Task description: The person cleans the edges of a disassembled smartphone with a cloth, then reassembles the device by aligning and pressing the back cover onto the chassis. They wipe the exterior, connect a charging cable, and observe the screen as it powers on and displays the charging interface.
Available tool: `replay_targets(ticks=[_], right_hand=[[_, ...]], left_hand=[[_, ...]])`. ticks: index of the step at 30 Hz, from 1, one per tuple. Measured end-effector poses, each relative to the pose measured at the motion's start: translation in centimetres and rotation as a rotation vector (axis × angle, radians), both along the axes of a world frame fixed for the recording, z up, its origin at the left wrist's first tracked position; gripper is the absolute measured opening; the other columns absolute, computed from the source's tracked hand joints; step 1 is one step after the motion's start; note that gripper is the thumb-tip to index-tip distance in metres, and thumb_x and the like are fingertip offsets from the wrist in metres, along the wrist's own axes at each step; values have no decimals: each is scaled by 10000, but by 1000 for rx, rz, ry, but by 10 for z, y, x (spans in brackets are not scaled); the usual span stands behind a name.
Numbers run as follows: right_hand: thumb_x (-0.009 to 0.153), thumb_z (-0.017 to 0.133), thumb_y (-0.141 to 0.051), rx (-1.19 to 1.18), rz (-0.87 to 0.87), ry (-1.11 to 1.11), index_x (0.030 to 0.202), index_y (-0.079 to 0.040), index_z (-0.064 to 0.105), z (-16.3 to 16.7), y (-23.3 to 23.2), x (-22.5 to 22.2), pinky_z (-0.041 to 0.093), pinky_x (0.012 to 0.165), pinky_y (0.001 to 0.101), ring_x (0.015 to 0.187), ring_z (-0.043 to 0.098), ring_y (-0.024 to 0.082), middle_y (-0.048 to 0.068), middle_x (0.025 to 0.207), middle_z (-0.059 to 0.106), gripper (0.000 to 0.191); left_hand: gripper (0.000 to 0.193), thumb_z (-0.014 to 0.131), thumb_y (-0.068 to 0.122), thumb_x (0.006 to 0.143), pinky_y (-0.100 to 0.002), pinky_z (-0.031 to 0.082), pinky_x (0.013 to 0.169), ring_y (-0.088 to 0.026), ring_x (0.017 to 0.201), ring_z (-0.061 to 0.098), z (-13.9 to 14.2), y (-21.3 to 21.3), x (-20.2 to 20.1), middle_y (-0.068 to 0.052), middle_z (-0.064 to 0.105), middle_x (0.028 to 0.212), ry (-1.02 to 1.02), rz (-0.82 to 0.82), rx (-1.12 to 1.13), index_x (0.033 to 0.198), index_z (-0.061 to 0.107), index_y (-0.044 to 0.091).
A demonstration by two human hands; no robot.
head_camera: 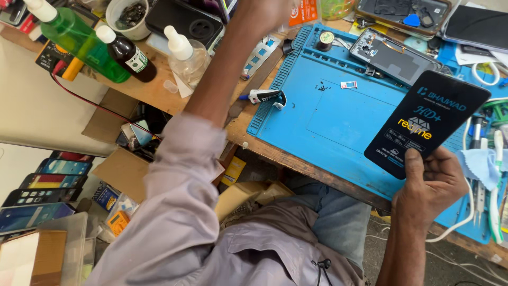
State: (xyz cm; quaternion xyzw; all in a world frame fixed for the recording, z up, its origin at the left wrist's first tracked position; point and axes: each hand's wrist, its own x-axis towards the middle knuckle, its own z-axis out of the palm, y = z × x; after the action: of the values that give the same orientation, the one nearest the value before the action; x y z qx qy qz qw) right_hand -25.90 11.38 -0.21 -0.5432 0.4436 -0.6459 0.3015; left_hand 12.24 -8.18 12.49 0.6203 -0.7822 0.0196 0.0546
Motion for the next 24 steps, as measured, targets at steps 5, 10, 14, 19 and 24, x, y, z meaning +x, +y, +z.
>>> replay_targets(ticks=[5,10,14,19,24], right_hand=[[1058,726,113,37,-21,7,1199,89,672,0,3,2,530,780,149,849,678,67,100,1017,720,152],[1062,774,70,62,-14,-50,1194,76,678,1,4,5,401,666,112,730,538,10,40,938,663,163],[1071,733,94,94,-35,88,1157,81,663,2,8,3,431,695,134,759,573,25,36,928,667,111],[1054,756,57,67,-68,64,1180,76,676,5,2,6,406,663,129,733,547,6,7,920,670,150],[1021,752,53,85,-82,88,1176,65,679,14,0,10,350,618,146,686,494,-3,-1,864,636,172]], left_hand=[[543,807,98,744,-512,538,761,-354,941,677,-16,117,-3,-143,716,1003,152,-234,91,1257,630,112],[403,760,163,854,-495,563,799,-339,906,717,-37,137,3,-133,743,1005,257,-57,98,1249,676,158],[336,746,160,909,-494,570,805,-347,884,739,-30,112,12,-177,742,971,516,40,-51,1224,676,69],[331,744,119,877,-498,569,849,-366,924,733,-18,64,20,-193,751,977,426,159,-258,1173,661,-2],[314,734,61,859,-511,584,827,-420,971,725,-39,8,24,-222,723,1053,270,284,-365,1159,668,-2]])
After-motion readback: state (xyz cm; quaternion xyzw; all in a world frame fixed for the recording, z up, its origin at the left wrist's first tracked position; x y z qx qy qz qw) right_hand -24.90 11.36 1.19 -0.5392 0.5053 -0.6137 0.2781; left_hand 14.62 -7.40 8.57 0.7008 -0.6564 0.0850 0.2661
